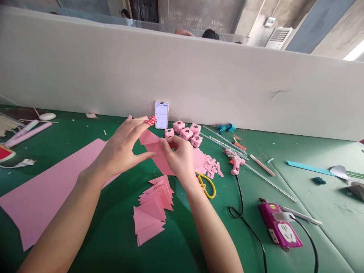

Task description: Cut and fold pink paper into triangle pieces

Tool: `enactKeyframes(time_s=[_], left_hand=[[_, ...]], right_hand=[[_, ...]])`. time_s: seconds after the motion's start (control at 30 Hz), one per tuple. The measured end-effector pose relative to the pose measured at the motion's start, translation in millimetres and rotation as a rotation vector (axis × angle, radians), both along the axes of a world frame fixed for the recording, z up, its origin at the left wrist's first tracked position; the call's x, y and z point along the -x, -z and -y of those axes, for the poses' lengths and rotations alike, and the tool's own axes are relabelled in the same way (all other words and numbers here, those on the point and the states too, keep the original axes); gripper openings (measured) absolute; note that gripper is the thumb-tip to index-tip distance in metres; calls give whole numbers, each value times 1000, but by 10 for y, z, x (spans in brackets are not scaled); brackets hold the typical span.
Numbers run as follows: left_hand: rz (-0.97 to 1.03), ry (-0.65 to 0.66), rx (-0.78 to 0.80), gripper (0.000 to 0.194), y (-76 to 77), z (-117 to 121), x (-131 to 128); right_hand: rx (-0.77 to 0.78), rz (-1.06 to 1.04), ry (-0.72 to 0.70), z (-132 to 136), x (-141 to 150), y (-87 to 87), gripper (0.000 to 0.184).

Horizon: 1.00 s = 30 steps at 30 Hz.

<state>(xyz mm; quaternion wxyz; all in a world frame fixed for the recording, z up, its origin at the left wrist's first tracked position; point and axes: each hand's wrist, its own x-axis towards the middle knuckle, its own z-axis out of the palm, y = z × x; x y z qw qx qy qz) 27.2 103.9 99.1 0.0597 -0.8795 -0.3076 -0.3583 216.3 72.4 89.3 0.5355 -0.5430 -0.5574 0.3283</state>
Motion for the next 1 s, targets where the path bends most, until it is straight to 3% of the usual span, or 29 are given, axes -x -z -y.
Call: enactKeyframes(time_s=[0.2, 0.37, 0.5, 0.77, 1.0], left_hand=[[-15, 50, -88, 66, 49, -25, -71], [-9, 58, -110, 65, 81, -43, -128], [47, 32, -57, 58, 76, -25, -131], [269, 5, 99, 64, 14, 50, -96], [419, 48, 306, 76, -64, 105, -85]], right_hand=[[-52, -90, 9, 1, 33, 3, 26], [-70, -261, -36, -40, 22, 21, 28], [-83, -271, -57, -48, -12, 17, 29], [-181, -253, -169, -22, -67, -29, 36], [-230, -223, -153, -15, -94, -27, 21]])
